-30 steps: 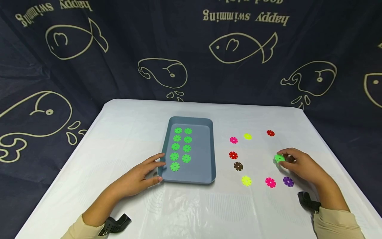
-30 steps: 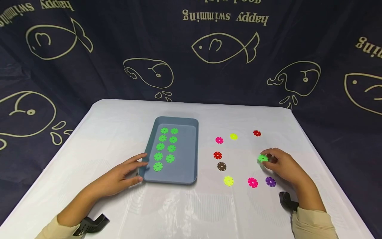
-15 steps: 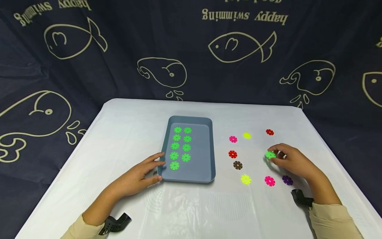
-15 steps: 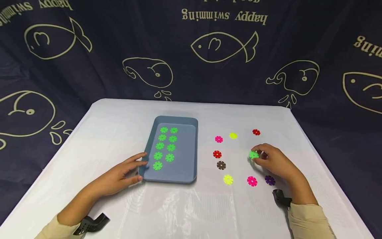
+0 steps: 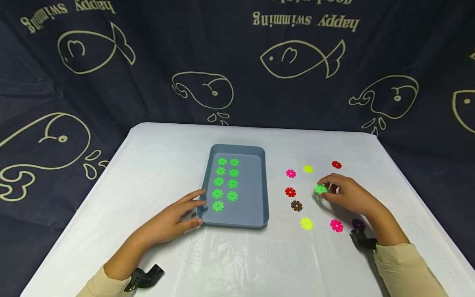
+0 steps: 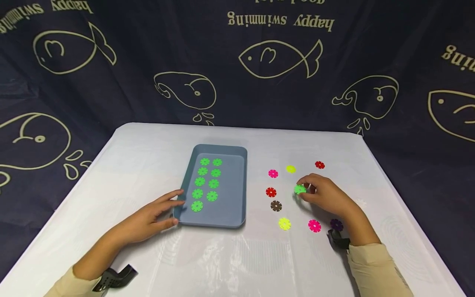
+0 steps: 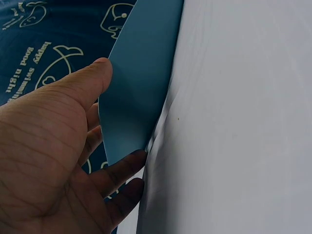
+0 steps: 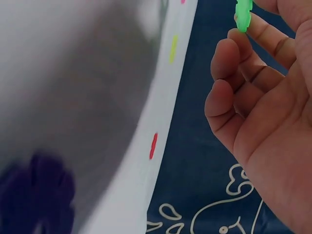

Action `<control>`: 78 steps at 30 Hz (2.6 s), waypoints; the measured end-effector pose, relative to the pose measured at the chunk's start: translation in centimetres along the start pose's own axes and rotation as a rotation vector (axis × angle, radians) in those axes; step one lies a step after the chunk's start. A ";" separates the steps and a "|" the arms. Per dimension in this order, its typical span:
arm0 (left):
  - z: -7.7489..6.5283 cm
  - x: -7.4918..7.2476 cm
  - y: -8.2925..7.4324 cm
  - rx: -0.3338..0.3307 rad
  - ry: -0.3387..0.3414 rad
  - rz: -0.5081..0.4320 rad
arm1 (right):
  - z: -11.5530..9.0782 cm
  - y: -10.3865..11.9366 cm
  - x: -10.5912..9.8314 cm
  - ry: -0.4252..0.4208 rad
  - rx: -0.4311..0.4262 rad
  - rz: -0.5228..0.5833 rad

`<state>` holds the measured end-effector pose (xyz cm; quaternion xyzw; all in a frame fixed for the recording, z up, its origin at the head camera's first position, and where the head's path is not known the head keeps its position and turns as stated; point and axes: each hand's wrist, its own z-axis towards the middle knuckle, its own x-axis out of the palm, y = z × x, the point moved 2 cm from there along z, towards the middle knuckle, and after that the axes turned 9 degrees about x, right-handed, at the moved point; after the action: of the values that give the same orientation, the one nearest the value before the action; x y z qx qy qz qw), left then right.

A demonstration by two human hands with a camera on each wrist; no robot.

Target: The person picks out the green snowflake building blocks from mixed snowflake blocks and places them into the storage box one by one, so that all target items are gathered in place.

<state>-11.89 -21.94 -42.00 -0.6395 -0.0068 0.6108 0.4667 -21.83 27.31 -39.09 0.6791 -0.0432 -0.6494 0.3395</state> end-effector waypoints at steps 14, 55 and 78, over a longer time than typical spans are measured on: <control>0.0 0.0 0.0 -0.006 0.002 0.001 | 2.1 2.8 0.7 0.036 -0.044 0.038; 0.0 -0.1 -0.2 -0.010 0.006 -0.008 | 6.6 10.8 4.9 0.146 -0.253 0.065; 0.0 -0.1 -0.1 -0.008 0.003 -0.006 | 8.4 15.5 9.2 0.259 -0.381 0.061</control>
<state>-11.84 -21.97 -41.88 -0.6422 -0.0103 0.6085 0.4660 -22.17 7.49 -38.29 0.6787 0.1035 -0.5427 0.4838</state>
